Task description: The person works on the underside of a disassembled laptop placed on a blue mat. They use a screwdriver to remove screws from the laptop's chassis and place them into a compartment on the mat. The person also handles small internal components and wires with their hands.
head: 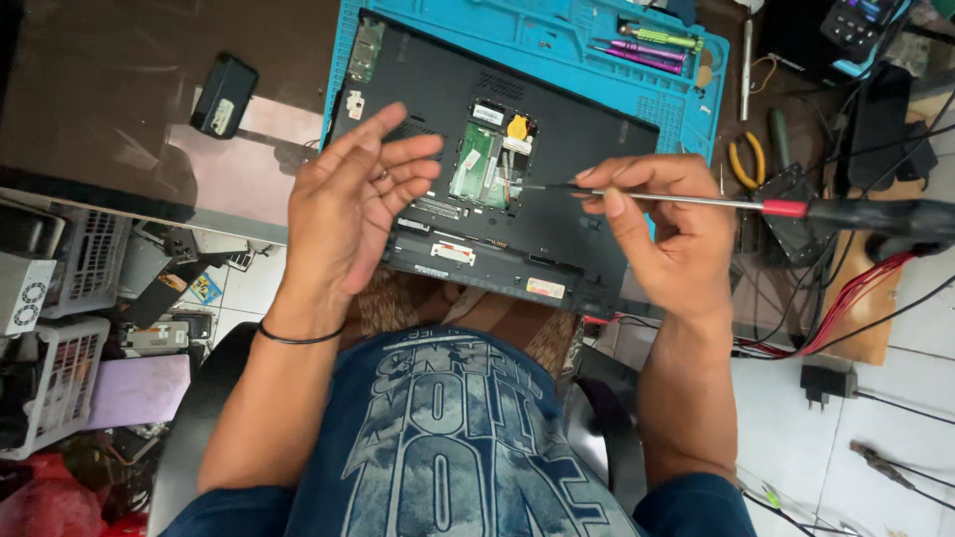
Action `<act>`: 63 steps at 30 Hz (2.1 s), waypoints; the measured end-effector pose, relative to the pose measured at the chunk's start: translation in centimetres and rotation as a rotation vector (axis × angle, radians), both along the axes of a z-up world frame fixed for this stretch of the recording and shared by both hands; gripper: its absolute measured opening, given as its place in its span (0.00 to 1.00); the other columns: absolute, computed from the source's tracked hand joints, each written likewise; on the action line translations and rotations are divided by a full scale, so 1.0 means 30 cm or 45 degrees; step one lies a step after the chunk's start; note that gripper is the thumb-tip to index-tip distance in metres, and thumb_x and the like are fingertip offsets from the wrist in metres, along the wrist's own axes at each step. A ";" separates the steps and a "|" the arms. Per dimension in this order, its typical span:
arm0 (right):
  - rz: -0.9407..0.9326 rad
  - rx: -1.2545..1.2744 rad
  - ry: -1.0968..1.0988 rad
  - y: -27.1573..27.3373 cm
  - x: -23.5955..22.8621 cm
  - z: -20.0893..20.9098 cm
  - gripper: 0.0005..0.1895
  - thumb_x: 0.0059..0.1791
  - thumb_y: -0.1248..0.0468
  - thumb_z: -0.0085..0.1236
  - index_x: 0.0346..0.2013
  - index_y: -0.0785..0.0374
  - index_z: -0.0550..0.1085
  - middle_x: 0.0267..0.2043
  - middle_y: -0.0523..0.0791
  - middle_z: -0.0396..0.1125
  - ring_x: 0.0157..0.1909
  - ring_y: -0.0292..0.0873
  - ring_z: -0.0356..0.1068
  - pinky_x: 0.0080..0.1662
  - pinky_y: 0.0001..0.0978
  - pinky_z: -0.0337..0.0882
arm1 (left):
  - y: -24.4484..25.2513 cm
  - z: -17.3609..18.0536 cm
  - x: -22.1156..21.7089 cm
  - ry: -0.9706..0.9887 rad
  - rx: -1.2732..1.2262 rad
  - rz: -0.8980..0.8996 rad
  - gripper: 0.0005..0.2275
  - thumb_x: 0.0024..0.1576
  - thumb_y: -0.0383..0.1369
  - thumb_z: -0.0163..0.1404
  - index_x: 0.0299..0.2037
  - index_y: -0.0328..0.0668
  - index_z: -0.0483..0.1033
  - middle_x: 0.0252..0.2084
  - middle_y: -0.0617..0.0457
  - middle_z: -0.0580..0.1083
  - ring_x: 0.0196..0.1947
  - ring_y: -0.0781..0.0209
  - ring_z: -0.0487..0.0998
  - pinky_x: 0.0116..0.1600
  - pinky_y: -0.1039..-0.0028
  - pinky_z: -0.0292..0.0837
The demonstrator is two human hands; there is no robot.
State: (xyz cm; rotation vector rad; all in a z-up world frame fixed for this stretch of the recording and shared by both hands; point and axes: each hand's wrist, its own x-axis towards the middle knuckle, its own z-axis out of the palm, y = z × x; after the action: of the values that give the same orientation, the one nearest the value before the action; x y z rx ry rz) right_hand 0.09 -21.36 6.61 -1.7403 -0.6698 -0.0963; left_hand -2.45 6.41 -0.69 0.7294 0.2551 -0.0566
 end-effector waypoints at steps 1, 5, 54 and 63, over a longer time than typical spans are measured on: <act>-0.009 -0.016 0.013 0.003 -0.003 -0.005 0.07 0.55 0.77 0.51 0.46 0.78 0.63 0.44 0.64 0.71 0.45 0.54 0.78 0.48 0.42 0.80 | 0.012 0.001 -0.003 0.010 -0.035 0.022 0.19 0.65 0.30 0.43 0.65 0.28 0.67 0.51 0.28 0.78 0.47 0.48 0.85 0.53 0.69 0.84; -0.046 -0.105 0.009 0.017 -0.010 -0.011 0.09 0.55 0.78 0.54 0.47 0.78 0.65 0.43 0.62 0.73 0.42 0.50 0.78 0.46 0.39 0.80 | 0.042 -0.005 -0.007 0.010 -0.054 0.060 0.21 0.59 0.26 0.44 0.64 0.27 0.68 0.52 0.28 0.78 0.48 0.47 0.84 0.55 0.68 0.83; 0.018 -0.970 -0.428 0.137 0.133 0.082 0.28 0.60 0.52 0.58 0.20 0.56 0.63 0.13 0.41 0.56 0.17 0.46 0.59 0.26 0.32 0.58 | -0.170 0.019 0.114 -0.520 1.076 -0.142 0.03 0.54 0.29 0.64 0.34 0.51 0.84 0.11 0.64 0.56 0.18 0.74 0.59 0.30 0.83 0.61; 0.013 -0.610 -0.329 0.155 0.111 0.130 0.21 0.54 0.69 0.70 0.22 0.71 0.69 0.38 0.53 0.77 0.42 0.47 0.79 0.41 0.35 0.72 | -0.163 0.067 0.108 -0.459 1.226 -0.401 0.13 0.54 0.34 0.67 0.47 0.51 0.80 0.17 0.67 0.51 0.21 0.74 0.50 0.30 0.80 0.52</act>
State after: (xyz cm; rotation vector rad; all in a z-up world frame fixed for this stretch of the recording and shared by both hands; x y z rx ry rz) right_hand 3.41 -16.72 10.52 -2.2068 -0.9469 -0.1664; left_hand 0.78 1.53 1.31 1.7121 -0.2112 -0.1012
